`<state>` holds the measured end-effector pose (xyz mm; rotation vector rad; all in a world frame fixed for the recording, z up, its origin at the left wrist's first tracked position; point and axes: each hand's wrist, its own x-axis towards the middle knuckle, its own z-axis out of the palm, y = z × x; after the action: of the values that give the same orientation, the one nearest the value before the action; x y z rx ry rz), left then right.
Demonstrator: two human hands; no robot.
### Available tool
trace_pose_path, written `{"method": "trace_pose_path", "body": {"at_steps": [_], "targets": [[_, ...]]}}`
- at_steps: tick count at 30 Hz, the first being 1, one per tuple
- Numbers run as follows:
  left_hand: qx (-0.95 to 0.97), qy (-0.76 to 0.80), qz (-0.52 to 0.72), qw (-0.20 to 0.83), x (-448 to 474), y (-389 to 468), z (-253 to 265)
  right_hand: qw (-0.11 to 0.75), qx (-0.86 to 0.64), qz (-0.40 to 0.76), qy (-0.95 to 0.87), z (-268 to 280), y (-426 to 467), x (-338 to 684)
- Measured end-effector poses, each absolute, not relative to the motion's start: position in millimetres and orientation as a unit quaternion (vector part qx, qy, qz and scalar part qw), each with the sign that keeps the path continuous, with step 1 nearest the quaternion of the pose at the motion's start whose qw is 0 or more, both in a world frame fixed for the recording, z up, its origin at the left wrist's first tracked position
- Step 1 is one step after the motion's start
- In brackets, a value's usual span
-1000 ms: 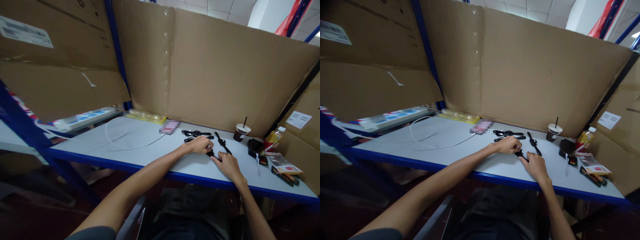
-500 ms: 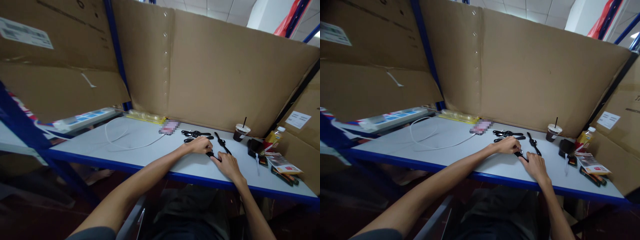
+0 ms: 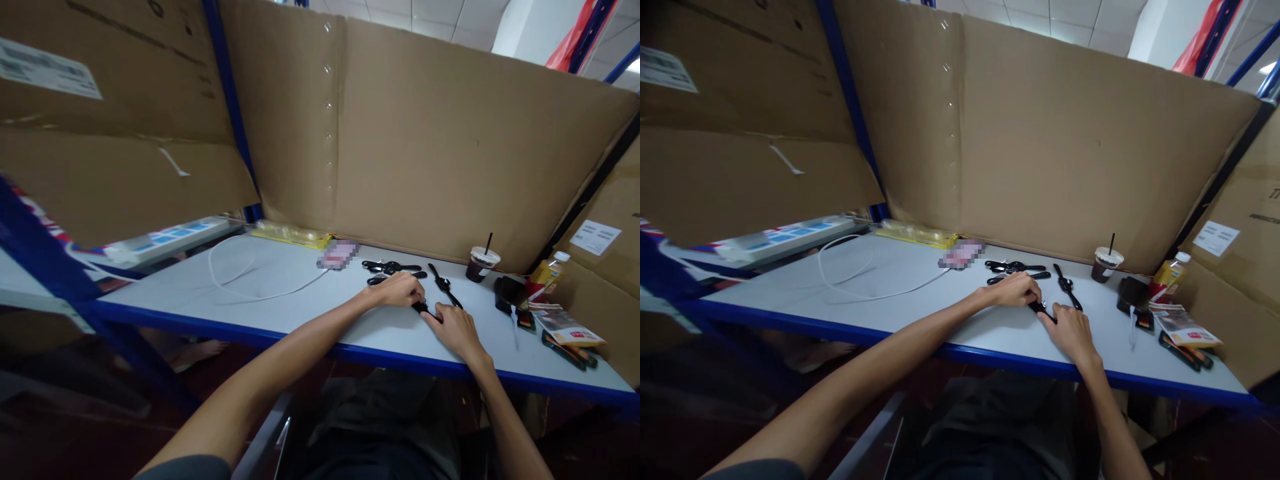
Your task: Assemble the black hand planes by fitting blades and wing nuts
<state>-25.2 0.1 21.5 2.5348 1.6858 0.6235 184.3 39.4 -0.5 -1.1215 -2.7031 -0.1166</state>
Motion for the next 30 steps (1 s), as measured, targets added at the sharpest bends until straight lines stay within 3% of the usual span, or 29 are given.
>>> {"method": "trace_pose_path", "body": {"at_steps": [12,30], "targets": [[0.787,0.594,0.163,-0.028,-22.1,-5.5,28.1,0.107,-0.379,-0.043,-0.918,-2.1,41.2,184.3],[0.802,0.554,0.221,0.019,-22.6,-0.1,21.9,0.098,-0.388,-0.036,-0.916,0.5,38.4,183.1]]}}
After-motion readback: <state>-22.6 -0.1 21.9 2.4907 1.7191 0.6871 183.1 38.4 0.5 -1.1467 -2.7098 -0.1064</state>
